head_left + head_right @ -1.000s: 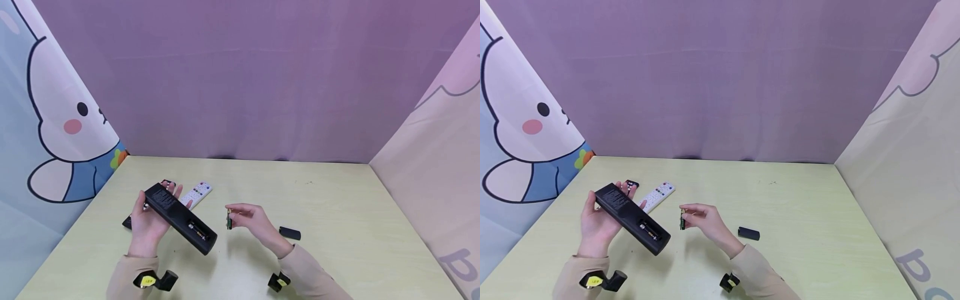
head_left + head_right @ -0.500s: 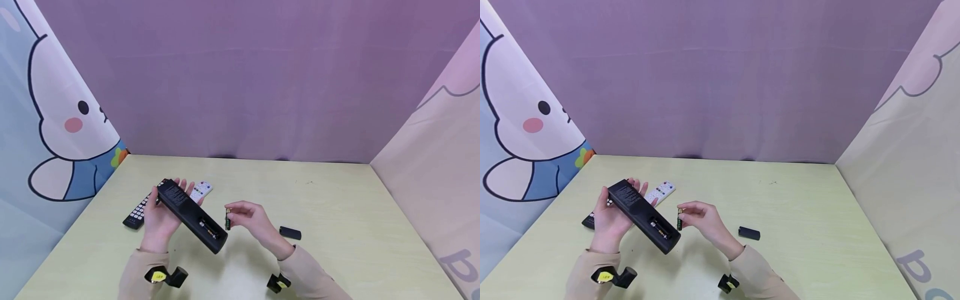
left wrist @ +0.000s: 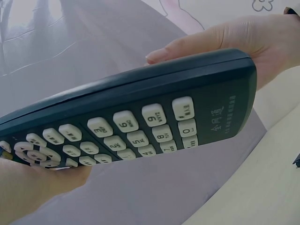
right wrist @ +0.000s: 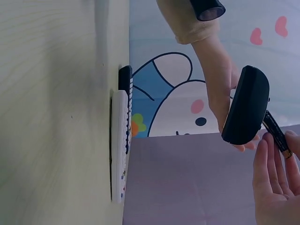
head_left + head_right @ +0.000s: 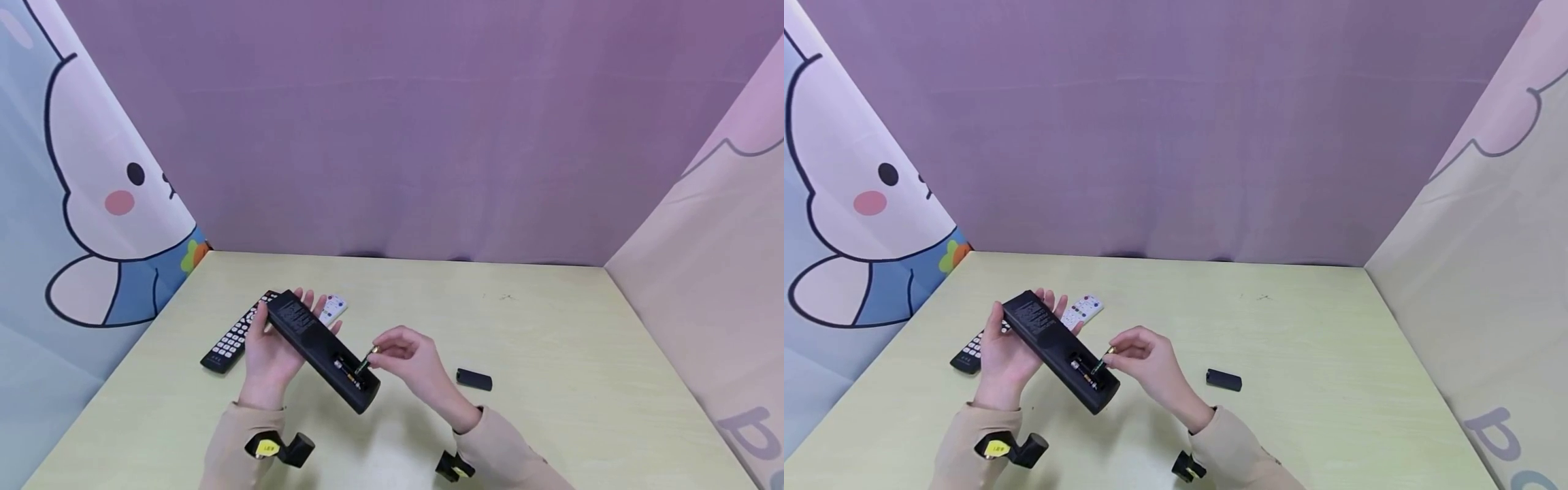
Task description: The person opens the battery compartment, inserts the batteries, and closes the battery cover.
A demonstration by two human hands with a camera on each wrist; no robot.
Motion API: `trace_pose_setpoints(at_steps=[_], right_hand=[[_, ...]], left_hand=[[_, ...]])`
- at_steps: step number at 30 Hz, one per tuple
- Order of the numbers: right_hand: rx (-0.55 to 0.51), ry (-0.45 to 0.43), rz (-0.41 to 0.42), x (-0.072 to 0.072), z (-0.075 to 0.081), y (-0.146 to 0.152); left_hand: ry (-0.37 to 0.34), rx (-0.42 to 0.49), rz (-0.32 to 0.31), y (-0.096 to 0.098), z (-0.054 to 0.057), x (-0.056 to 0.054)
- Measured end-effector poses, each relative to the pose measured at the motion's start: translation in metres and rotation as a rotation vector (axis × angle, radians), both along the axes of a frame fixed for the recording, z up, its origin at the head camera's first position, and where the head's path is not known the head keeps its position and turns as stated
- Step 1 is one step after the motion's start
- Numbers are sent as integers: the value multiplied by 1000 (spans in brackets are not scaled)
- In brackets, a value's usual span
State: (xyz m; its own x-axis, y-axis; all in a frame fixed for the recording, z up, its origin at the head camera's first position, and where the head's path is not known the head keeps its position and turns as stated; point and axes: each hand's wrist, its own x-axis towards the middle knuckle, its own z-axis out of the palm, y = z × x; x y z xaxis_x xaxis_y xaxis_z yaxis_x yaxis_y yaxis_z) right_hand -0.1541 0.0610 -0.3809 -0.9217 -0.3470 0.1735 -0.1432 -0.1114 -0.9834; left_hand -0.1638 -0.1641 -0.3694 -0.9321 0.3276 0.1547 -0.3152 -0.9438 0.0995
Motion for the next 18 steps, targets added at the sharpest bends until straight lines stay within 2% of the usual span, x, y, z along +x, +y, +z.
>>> trace_pose_setpoints(at_steps=[6, 10, 14, 18], right_hand=[[42, 82, -59, 7, 0, -1], [76, 188, -89, 12, -1, -3], [97, 408, -116, 13, -4, -5], [122, 700, -141, 11, -6, -7]], left_hand=[[4, -2, 5, 1, 1, 0], [7, -5, 9, 2, 1, 1], [15, -9, 13, 3, 1, 0], [15, -16, 18, 3, 2, 0]])
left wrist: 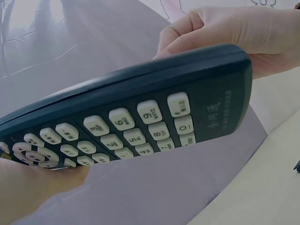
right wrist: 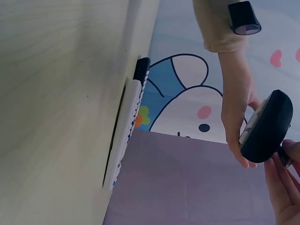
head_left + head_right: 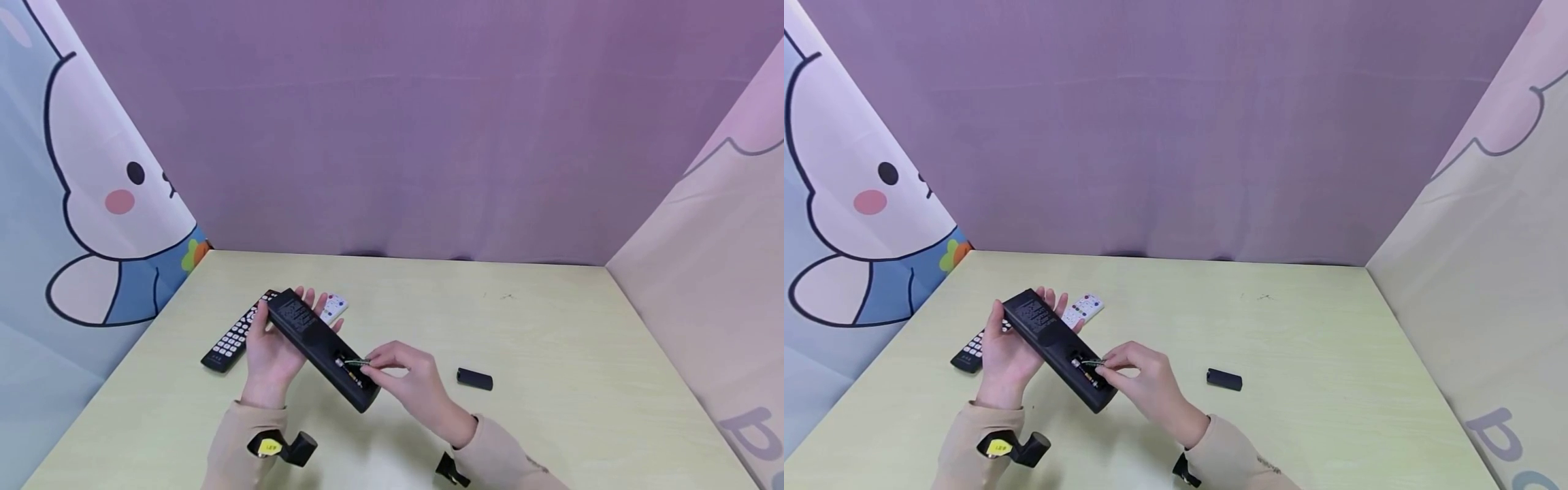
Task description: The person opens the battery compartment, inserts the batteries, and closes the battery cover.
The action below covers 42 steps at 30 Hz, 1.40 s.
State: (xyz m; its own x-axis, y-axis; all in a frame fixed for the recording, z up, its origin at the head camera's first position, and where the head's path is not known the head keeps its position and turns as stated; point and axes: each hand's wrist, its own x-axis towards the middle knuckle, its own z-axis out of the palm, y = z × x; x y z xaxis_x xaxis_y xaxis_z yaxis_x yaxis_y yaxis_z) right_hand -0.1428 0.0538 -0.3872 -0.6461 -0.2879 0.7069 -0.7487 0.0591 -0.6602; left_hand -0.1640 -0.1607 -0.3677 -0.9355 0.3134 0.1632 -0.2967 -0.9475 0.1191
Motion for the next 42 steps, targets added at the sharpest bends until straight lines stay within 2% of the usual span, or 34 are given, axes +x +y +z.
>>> trace_pose_setpoints(at_steps=[5, 8, 14, 17, 21, 24, 26, 27, 33, 35, 38, 42], right_hand=[[86, 328, -77, -1, 0, 0], [147, 410, -93, 2, 1, 2], [315, 421, -76, 9, 6, 8], [379, 396, -53, 12, 7, 10], [412, 355, -48, 13, 8, 11], [387, 303, -46, 12, 7, 10], [356, 209, -31, 12, 6, 11], [338, 131, -17, 12, 6, 11], [115, -573, 194, 9, 6, 14], [29, -762, 253, 8, 7, 14], [-54, -930, 289, 7, 8, 15], [-99, -992, 280, 5, 6, 16]], left_hand=[[-8, 1, 3, 2, 1, 0], [-11, 10, 6, 2, 1, 0], [-21, 18, 1, 2, 0, -1], [-22, 12, 0, 2, 0, -1], [-30, -5, 0, 3, 0, -1], [-25, -25, 4, 4, 1, -1], [-24, -28, 7, 4, 2, -1], [-20, -29, 8, 5, 3, -1], [-2, 12, -6, 6, 6, 1], [4, 24, -13, 6, 8, 1], [-6, 38, -16, 8, 9, 1], [-57, 40, 9, 8, 11, 1]])
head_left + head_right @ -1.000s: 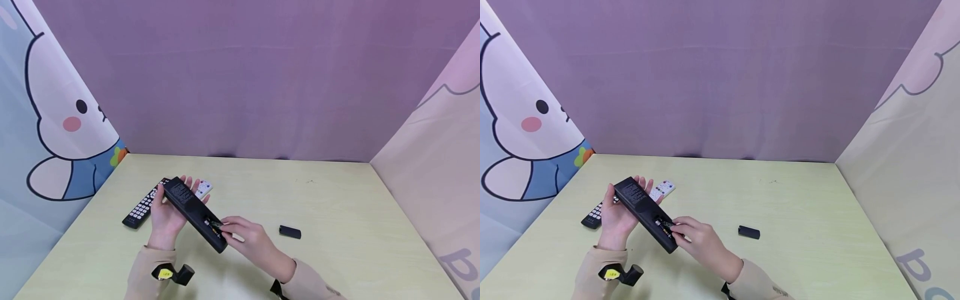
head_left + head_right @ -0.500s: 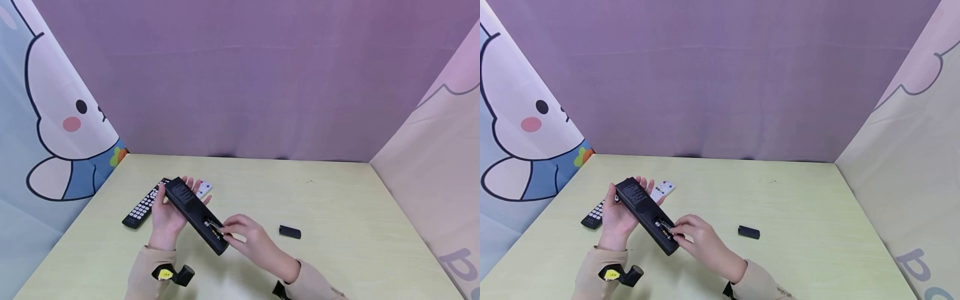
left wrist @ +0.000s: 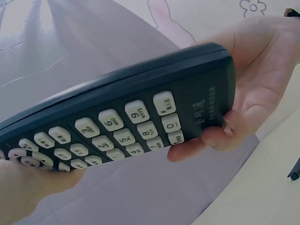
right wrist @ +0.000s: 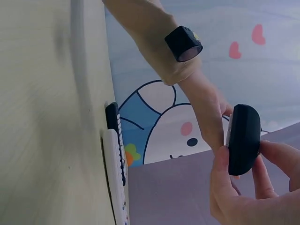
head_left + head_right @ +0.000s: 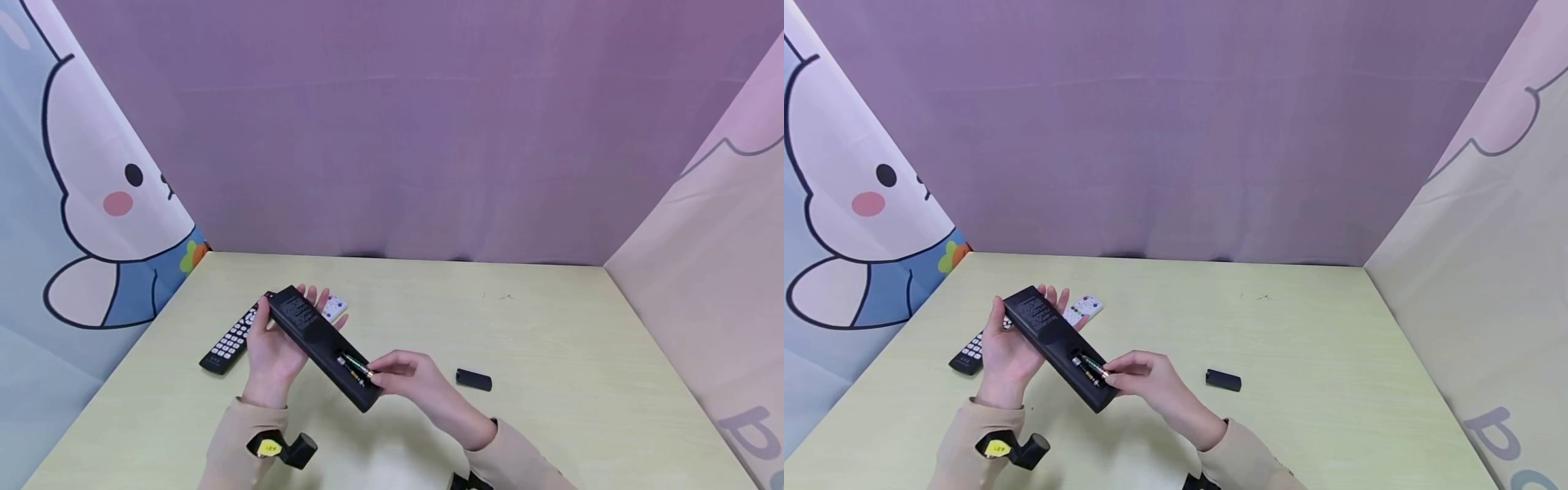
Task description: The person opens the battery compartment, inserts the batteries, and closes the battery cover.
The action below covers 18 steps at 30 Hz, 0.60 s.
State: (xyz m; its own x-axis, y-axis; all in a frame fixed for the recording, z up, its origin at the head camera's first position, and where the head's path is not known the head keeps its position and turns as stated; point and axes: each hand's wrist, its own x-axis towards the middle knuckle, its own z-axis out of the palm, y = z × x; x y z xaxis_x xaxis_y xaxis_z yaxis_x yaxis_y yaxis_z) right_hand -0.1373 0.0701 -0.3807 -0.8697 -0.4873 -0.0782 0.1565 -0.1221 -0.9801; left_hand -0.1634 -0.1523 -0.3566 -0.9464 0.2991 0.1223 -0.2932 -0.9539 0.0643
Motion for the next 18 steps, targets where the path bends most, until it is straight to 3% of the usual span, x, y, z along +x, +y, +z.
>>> trace_pose_setpoints(at_steps=[8, 18], right_hand=[[-16, -53, -81, 2, 0, -1], [-69, -156, -169, 6, 5, -3]], left_hand=[[-69, -15, 46, 3, 0, 0], [-65, -27, 88, 8, -2, 1]])
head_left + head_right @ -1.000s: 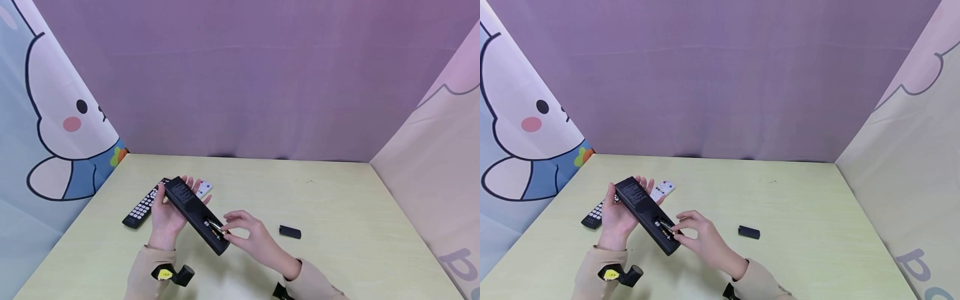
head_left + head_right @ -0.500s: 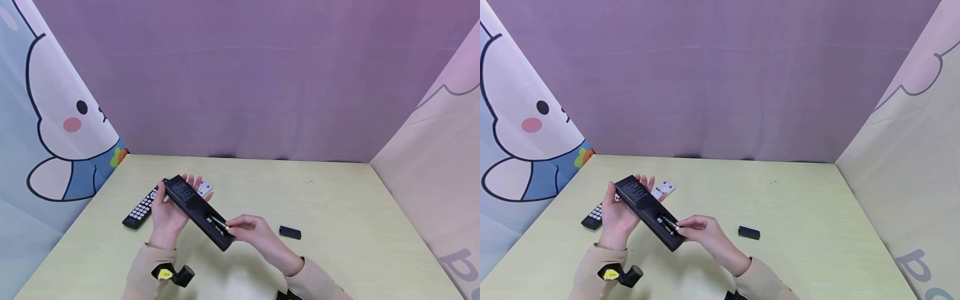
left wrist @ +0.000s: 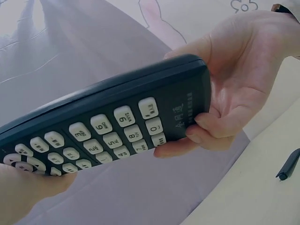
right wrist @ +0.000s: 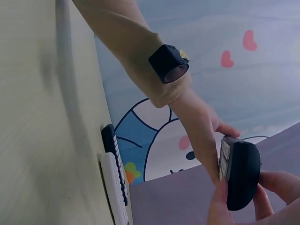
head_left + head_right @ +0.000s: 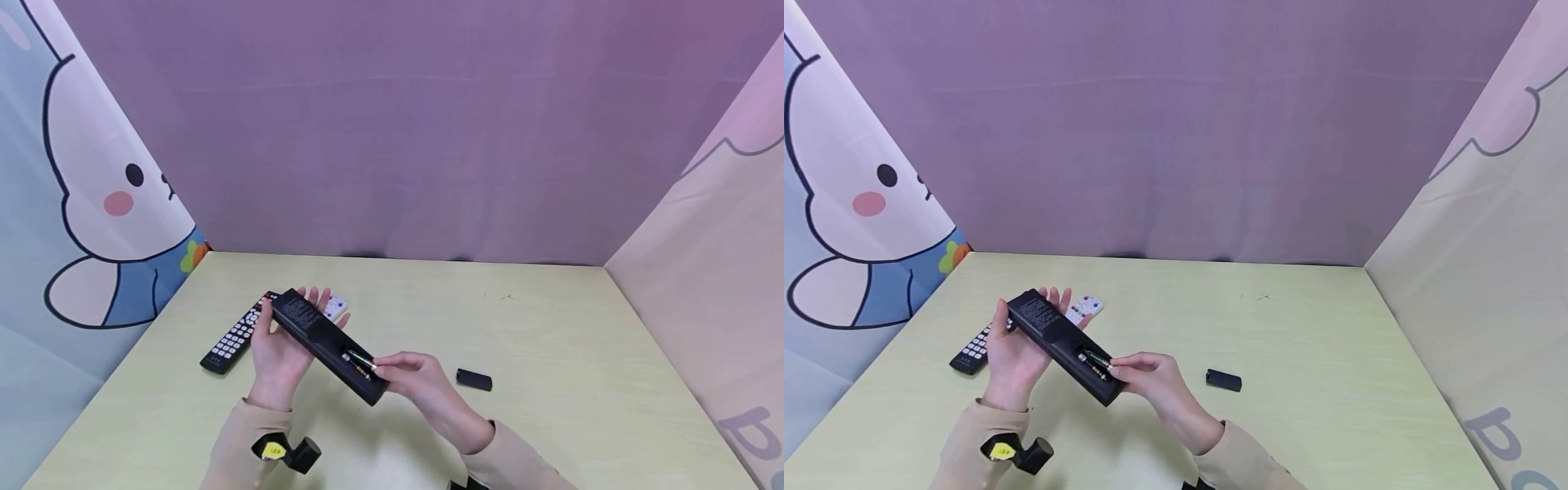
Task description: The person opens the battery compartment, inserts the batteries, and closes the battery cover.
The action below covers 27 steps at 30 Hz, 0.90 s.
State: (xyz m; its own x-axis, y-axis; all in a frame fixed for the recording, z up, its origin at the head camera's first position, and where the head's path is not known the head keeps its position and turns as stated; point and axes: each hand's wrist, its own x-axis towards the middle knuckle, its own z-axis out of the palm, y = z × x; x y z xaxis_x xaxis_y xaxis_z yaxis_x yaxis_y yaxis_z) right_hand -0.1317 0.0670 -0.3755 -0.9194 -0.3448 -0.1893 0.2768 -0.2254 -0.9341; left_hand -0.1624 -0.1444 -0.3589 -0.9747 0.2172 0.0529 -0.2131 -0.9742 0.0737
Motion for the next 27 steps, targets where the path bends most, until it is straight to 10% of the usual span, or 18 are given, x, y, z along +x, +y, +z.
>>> trace_pose_setpoints(at_steps=[27], right_hand=[[48, -2, 6, -2, -5, -1]], left_hand=[[105, -39, -1, 8, 0, 5]])
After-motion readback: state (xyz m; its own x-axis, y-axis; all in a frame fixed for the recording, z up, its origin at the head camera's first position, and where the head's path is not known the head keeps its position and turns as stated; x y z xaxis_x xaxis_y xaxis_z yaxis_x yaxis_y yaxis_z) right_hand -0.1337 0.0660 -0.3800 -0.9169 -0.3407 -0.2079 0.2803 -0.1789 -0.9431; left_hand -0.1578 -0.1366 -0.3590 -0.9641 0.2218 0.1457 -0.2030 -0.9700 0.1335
